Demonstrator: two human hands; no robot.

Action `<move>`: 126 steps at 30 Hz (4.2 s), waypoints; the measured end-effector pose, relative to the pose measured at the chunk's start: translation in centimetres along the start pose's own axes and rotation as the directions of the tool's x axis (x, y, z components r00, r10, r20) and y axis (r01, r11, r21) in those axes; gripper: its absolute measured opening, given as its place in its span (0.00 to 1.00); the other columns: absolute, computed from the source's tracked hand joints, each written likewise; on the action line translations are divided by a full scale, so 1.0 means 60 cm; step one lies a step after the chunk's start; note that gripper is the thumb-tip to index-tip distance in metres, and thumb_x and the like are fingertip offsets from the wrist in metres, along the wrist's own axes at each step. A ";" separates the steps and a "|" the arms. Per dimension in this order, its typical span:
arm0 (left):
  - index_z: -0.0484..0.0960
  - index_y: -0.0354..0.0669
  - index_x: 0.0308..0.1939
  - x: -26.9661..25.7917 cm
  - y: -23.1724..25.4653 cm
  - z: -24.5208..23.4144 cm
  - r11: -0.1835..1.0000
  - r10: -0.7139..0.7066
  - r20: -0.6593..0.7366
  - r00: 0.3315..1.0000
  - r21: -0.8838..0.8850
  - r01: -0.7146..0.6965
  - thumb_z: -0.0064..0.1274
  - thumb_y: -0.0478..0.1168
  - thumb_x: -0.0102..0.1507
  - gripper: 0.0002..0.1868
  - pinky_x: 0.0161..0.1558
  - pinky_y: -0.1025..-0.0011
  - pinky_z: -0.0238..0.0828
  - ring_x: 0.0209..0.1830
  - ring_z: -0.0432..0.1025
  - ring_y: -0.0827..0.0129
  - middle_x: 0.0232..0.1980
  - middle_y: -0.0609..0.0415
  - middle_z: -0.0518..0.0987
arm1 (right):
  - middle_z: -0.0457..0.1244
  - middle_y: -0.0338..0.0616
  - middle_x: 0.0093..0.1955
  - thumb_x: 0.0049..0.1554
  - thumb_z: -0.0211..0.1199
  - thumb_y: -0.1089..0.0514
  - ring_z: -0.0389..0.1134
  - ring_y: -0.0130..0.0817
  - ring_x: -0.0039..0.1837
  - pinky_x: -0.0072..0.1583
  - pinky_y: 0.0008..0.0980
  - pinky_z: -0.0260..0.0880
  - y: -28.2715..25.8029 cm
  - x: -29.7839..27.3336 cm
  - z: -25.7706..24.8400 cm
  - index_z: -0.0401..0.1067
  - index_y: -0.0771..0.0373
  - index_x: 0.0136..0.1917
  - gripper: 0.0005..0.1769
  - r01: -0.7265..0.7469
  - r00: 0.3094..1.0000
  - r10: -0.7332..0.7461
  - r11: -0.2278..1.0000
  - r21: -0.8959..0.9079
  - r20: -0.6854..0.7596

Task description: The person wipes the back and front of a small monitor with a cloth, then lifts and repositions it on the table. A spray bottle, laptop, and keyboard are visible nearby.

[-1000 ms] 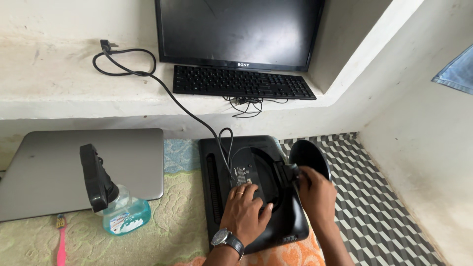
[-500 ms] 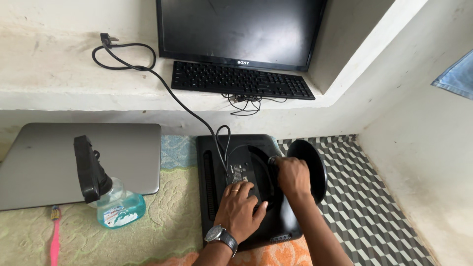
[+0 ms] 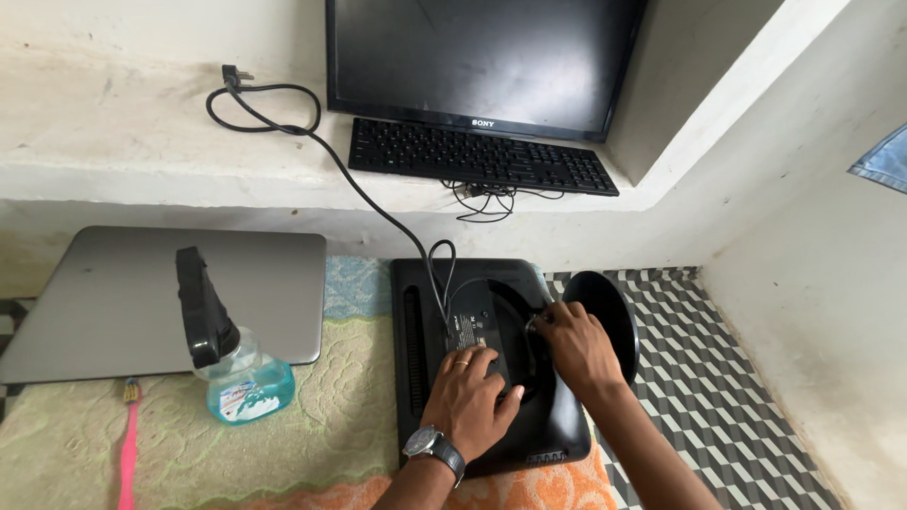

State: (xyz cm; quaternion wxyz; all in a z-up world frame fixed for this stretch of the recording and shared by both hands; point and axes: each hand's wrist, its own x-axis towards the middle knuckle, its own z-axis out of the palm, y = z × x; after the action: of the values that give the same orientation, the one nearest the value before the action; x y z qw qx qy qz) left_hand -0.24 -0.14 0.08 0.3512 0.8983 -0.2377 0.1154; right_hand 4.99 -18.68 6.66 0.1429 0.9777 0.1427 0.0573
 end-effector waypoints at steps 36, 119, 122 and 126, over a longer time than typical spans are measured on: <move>0.88 0.33 0.34 0.003 -0.003 0.004 1.000 0.013 0.008 1.000 0.021 -0.013 0.49 0.52 0.66 0.24 0.69 0.49 0.54 0.66 0.65 0.47 0.60 0.37 0.75 | 0.69 0.44 0.54 0.49 0.58 0.72 0.71 0.45 0.58 0.61 0.40 0.70 0.003 0.007 0.008 0.82 0.55 0.52 0.22 -0.029 0.999 0.019 0.924 0.381 0.031; 0.86 0.34 0.29 0.059 -0.014 0.001 0.999 0.050 0.010 0.999 0.004 -0.050 0.53 0.53 0.57 0.22 0.53 0.53 0.64 0.50 0.68 0.52 0.42 0.43 0.76 | 0.70 0.55 0.51 0.53 0.54 0.68 0.72 0.54 0.51 0.55 0.45 0.71 -0.013 0.117 0.095 0.81 0.58 0.56 0.22 -0.192 0.856 0.397 0.838 0.512 -0.330; 0.85 0.34 0.29 0.057 -0.014 0.008 0.999 0.032 0.029 0.999 0.000 -0.032 0.53 0.53 0.58 0.22 0.54 0.53 0.64 0.50 0.68 0.52 0.43 0.43 0.76 | 0.69 0.60 0.48 0.54 0.54 0.69 0.72 0.55 0.50 0.54 0.45 0.73 0.012 0.155 0.110 0.81 0.54 0.57 0.23 -0.292 0.866 0.464 0.771 0.566 -0.185; 0.85 0.34 0.29 0.061 -0.014 0.009 1.000 0.001 0.079 0.997 0.006 -0.001 0.52 0.53 0.59 0.23 0.55 0.53 0.64 0.50 0.67 0.53 0.43 0.44 0.75 | 0.69 0.59 0.48 0.51 0.54 0.72 0.72 0.56 0.49 0.54 0.45 0.74 0.035 0.190 0.121 0.81 0.51 0.57 0.27 -0.252 0.866 0.451 0.767 0.590 -0.216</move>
State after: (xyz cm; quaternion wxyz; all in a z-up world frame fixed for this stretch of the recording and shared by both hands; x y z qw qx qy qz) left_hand 3.37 -1.23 0.59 0.3387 0.9030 -0.2516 0.0805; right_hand 17.50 -19.16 1.19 -0.1809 0.9605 -0.0129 0.2113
